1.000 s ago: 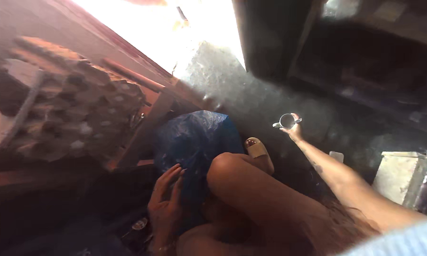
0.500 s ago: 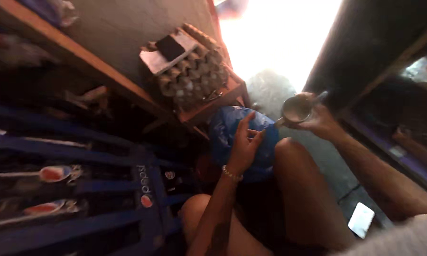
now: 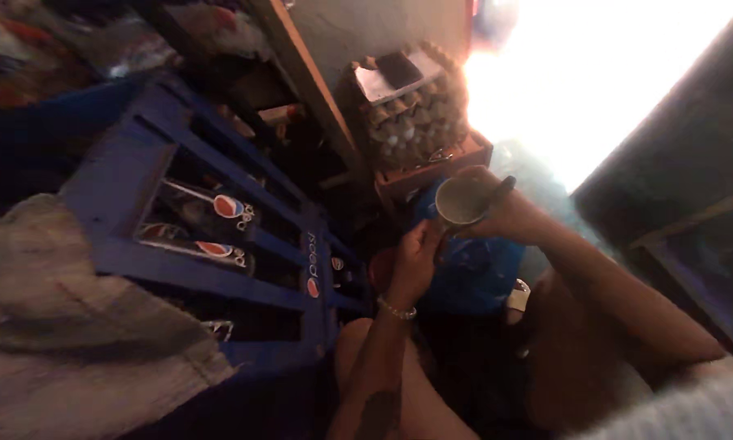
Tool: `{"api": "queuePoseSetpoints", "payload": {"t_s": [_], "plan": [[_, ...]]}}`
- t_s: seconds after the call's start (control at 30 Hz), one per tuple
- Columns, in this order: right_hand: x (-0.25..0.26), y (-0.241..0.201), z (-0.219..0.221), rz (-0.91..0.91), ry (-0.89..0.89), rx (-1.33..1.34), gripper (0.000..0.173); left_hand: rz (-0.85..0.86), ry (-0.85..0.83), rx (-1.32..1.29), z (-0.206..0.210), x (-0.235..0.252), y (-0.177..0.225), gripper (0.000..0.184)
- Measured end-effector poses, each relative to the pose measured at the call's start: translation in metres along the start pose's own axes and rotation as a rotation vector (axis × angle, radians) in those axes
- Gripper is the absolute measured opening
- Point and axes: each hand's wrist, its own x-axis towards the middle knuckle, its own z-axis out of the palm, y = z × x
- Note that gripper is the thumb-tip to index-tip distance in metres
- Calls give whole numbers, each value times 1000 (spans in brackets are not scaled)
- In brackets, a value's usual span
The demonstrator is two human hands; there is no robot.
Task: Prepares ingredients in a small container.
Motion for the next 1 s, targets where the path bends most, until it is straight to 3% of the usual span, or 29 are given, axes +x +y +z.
{"api": "queuePoseSetpoints", "payload": {"t_s": [0.2,0.47,0.6,0.7,1.0], "plan": [[16,-12,16,-57,-107,-65,95,-68,252,-39,-6,-15,-9,30],[9,-16,8,-207,187,-196,26,-24,423,-8,-13,-20,-30,29],[10,-22,22,-196,180,-129,29,31,402,3,-12,-23,-33,30],[8,-25,29,-292,201,-168,19,69,372,-9,-10,-25,-35,28],[1,-23,28,-497,144,-205,19,79,401,-34,-9,-22,-41,29]]}}
